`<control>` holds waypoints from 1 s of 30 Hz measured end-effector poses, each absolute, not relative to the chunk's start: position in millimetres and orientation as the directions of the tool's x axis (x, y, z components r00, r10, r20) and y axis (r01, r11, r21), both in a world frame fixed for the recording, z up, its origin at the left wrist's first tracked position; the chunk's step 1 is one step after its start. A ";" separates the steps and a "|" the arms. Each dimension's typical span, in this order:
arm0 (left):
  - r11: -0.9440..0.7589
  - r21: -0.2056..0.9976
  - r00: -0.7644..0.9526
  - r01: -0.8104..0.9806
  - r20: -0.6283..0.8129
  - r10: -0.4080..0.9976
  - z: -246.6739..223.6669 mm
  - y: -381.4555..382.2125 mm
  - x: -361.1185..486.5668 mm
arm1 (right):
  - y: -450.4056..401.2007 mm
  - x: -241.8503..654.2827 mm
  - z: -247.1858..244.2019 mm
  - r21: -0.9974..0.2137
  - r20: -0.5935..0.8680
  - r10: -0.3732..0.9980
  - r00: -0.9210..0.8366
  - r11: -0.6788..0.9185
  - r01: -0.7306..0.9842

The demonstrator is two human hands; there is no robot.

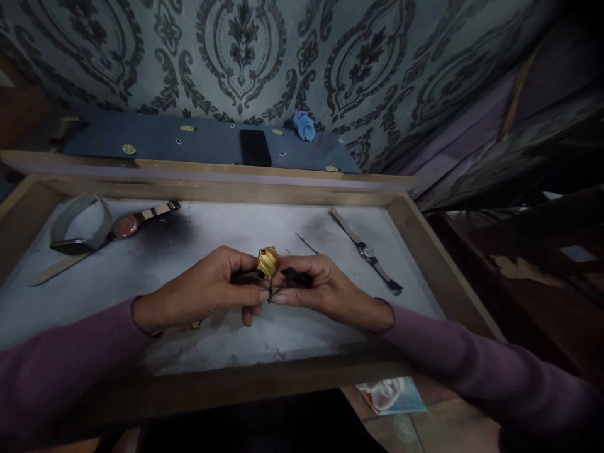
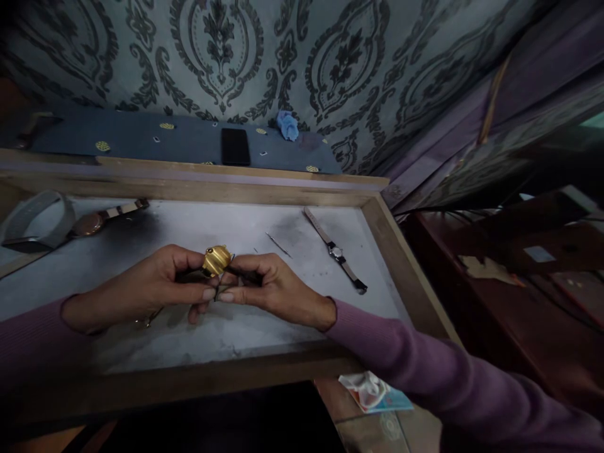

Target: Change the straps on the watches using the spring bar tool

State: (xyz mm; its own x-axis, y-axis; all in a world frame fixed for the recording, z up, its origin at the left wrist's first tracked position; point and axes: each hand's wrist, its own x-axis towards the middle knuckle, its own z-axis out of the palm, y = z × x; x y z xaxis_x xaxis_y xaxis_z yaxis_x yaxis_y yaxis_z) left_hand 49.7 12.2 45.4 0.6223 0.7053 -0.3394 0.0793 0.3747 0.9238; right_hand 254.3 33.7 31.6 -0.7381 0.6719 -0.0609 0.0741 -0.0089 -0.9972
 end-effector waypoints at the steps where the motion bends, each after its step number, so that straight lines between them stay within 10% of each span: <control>1: 0.374 0.924 0.591 0.083 -0.348 0.728 44.9 12.1 50.7 | 32.9 253.7 32.0 -0.994 -0.015 0.737 -0.676 0.060 0.087; 4: 0.378 0.922 0.522 0.090 -0.367 0.770 43.7 10.9 54.6 | 28.3 252.9 33.0 -0.964 0.074 0.847 -0.526 0.196 0.180; 15: 0.360 0.928 0.556 0.096 -0.350 0.754 37.3 7.5 55.9 | 22.2 251.9 37.5 -0.976 -0.199 0.734 -0.649 -0.092 0.195; 30: 0.367 0.919 0.515 0.142 -0.385 0.765 36.1 7.1 63.4 | 23.4 248.8 32.2 -0.978 -0.189 0.700 -0.689 -0.193 0.073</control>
State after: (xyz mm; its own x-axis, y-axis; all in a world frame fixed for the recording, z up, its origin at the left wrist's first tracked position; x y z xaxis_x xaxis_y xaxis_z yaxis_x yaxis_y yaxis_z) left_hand 63.4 7.1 36.1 0.5154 0.7654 -0.3853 0.1422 0.3670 0.9193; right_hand 248.8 23.4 32.2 -0.6889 0.6997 -0.1893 0.0729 -0.1930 -0.9785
